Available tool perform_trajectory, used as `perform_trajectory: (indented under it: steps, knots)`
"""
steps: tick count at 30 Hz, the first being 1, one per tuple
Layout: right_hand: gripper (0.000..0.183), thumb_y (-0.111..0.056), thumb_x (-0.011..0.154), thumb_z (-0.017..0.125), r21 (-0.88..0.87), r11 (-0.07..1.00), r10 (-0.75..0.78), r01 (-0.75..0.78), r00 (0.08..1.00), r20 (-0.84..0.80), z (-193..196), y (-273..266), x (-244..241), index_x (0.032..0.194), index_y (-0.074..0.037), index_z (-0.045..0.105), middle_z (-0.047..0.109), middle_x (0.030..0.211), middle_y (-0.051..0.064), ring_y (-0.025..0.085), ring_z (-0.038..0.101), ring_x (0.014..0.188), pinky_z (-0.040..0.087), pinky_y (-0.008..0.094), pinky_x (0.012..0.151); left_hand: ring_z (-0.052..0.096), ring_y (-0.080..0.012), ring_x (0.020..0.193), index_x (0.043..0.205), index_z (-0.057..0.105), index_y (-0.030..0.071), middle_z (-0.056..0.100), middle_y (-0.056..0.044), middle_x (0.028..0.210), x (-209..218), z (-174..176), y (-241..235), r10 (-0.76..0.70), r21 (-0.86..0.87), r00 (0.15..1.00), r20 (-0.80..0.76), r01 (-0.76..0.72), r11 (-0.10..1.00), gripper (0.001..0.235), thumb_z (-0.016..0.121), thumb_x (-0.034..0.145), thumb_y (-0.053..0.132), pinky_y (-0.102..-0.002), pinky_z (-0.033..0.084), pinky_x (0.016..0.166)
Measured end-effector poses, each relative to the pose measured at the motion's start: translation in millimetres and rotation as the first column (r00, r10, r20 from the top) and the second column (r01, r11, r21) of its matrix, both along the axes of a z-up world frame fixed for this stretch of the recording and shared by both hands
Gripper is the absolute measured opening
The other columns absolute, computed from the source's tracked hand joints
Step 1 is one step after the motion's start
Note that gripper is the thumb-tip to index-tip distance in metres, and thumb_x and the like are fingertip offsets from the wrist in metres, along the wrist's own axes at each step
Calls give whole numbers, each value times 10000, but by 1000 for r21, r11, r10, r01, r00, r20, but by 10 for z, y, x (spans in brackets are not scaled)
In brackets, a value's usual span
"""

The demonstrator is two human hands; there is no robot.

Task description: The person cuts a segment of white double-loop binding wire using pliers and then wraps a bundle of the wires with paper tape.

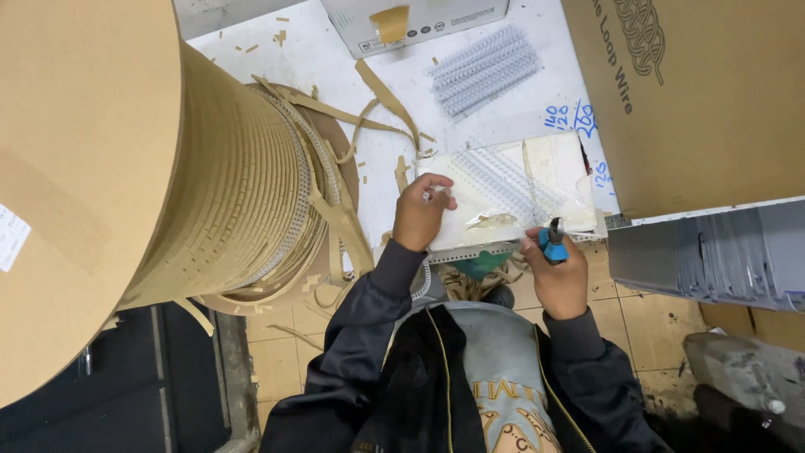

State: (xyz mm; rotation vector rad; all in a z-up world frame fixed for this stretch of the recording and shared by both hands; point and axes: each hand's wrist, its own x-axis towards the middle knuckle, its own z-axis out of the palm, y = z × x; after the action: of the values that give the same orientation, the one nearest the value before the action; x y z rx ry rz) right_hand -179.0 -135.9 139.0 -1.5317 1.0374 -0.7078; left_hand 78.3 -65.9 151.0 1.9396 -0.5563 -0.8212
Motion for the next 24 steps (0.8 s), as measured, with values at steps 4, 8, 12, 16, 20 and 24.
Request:
perform_trajectory:
  steps: [4, 8, 12, 16, 20, 24]
  knots:
    - [185, -98, 1076, 750, -38, 998, -46, 45, 998, -35, 10, -13, 4, 1244, -21, 755, 743, 908, 191, 266, 720, 862, 593, 483, 759, 700, -105, 704, 1167, 789, 274, 810, 19, 769, 52, -13, -201, -82, 134, 997, -4, 82, 988, 217, 670, 1005, 192, -242, 518, 661]
    - [246, -85, 1086, 772, -69, 991, -112, 112, 994, 2, 35, -9, -34, 1323, -24, 747, 729, 911, 178, 256, 698, 903, 567, 468, 814, 704, -120, 793, 1349, 750, 209, 831, -46, 841, -84, 233, -196, -84, 45, 993, -84, 88, 995, 332, 657, 1032, 172, -245, 531, 737]
    - [253, -108, 1061, 811, -167, 972, -164, 165, 986, 21, 126, 63, -75, 1295, -22, 772, 755, 970, 192, 256, 727, 952, 574, 463, 840, 690, -176, 929, 1398, 729, 87, 828, -142, 965, -244, 385, -118, -59, -124, 990, -129, 43, 991, 349, 656, 1066, 167, -316, 563, 858]
    - [275, -138, 1036, 855, -269, 939, -216, 214, 976, 24, -57, 188, -248, 1278, -23, 790, 693, 1037, 181, 295, 712, 1003, 556, 449, 916, 660, -181, 889, 1284, 793, 95, 823, -159, 950, -648, 651, 143, -136, -162, 987, -86, 121, 979, 281, 656, 1078, 228, -359, 552, 824]
    - [205, -129, 911, 917, 10, 996, -84, 84, 995, 49, -47, 384, -307, 1048, -23, 808, 756, 841, 156, 231, 727, 864, 587, 420, 801, 702, -221, 919, 1180, 819, 162, 803, -136, 935, -1113, 598, 318, -281, -143, 946, -160, 259, 955, 255, 650, 1085, 328, -397, 566, 852]
    - [223, -128, 794, 965, 247, 969, 27, -26, 1000, -2, -920, 490, -552, 897, -13, 804, 773, 709, 166, 211, 718, 707, 589, 378, 543, 715, -488, 971, 1449, 671, 4, 757, -285, 1090, -1393, -562, 466, -525, -154, 776, -350, 505, 849, 793, 339, 1189, 677, -591, 609, 803]
